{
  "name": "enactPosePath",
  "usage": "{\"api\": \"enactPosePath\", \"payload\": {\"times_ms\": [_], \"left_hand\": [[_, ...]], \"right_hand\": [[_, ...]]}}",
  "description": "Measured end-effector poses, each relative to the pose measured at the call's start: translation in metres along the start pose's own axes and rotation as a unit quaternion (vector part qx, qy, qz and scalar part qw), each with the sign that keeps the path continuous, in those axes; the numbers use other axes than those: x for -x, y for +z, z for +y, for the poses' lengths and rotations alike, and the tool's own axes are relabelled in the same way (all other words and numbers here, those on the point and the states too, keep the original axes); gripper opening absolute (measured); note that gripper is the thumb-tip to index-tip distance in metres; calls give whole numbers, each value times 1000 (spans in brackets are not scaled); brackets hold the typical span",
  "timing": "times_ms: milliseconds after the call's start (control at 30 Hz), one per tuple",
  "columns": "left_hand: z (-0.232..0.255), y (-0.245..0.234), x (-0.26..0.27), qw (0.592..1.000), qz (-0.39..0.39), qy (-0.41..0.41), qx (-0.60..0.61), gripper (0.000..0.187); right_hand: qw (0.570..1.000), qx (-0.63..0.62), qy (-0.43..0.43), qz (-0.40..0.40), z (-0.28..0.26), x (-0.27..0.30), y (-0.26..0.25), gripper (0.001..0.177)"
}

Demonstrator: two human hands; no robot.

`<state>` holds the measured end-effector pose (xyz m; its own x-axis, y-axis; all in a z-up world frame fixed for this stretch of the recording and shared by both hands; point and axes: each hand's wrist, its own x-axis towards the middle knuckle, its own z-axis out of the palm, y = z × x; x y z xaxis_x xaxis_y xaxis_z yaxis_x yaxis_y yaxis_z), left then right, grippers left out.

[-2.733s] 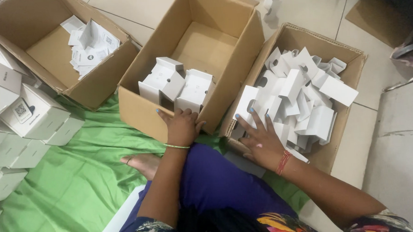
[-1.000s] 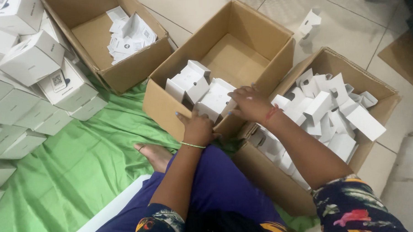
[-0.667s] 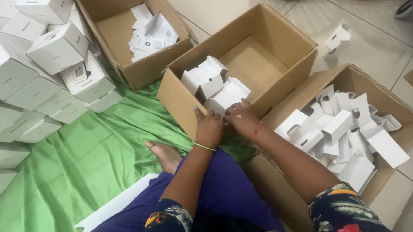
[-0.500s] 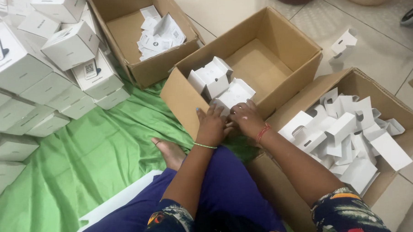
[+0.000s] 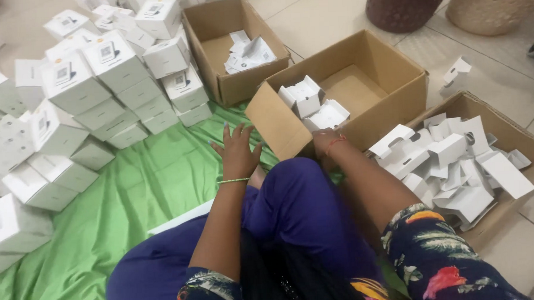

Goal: The person organizes, assembles, and packages small white product boxes into larger cardboard containers while sitting on the floor.

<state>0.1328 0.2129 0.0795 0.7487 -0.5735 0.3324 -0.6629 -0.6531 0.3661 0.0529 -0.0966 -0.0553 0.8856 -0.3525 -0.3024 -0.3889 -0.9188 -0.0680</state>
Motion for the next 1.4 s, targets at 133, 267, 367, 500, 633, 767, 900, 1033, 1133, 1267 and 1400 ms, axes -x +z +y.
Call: {"api": "enactPosePath", "payload": {"times_ms": [133,267,367,500,633,767,900,1033,1133,1267,1400], "left_hand": [[-8,-41,37,1000,12,-11,-16,51],[-15,-70,48,1000,4,-20,-20,43],[-23,-70,45,1000,0,-23,3,42],[-26,-59,46,998,-37,-38,32,38],[-34,-32,29,995,-87,-44,34,36],[-28,7,-14,989,-132,-51,48,38],[-2,46,-52,986,-141,-38,86,38],[-1,126,-82,966,-51,80,241,49],[45,128,-106,976,-45,68,203,50],[100,141,-125,980,-42,118,155,51],[171,152,-112,907,-125,199,349,56]], "right_hand": [[994,-55,71,-67,-81,71,-103,60],[993,-4,-15,-121,-110,83,-146,85],[990,58,-19,-127,-109,87,-173,92],[996,18,-74,-39,-11,-25,-131,90],[996,-5,63,-65,-66,59,-171,81],[990,-53,63,-113,-52,2,-95,62],[987,-152,43,-35,-48,-26,-40,52],[977,-169,51,120,-54,-17,-36,28],[970,-210,7,123,-50,17,-69,26],[945,-238,-73,213,9,92,-129,34],[898,-102,66,422,124,167,-139,43]]}}
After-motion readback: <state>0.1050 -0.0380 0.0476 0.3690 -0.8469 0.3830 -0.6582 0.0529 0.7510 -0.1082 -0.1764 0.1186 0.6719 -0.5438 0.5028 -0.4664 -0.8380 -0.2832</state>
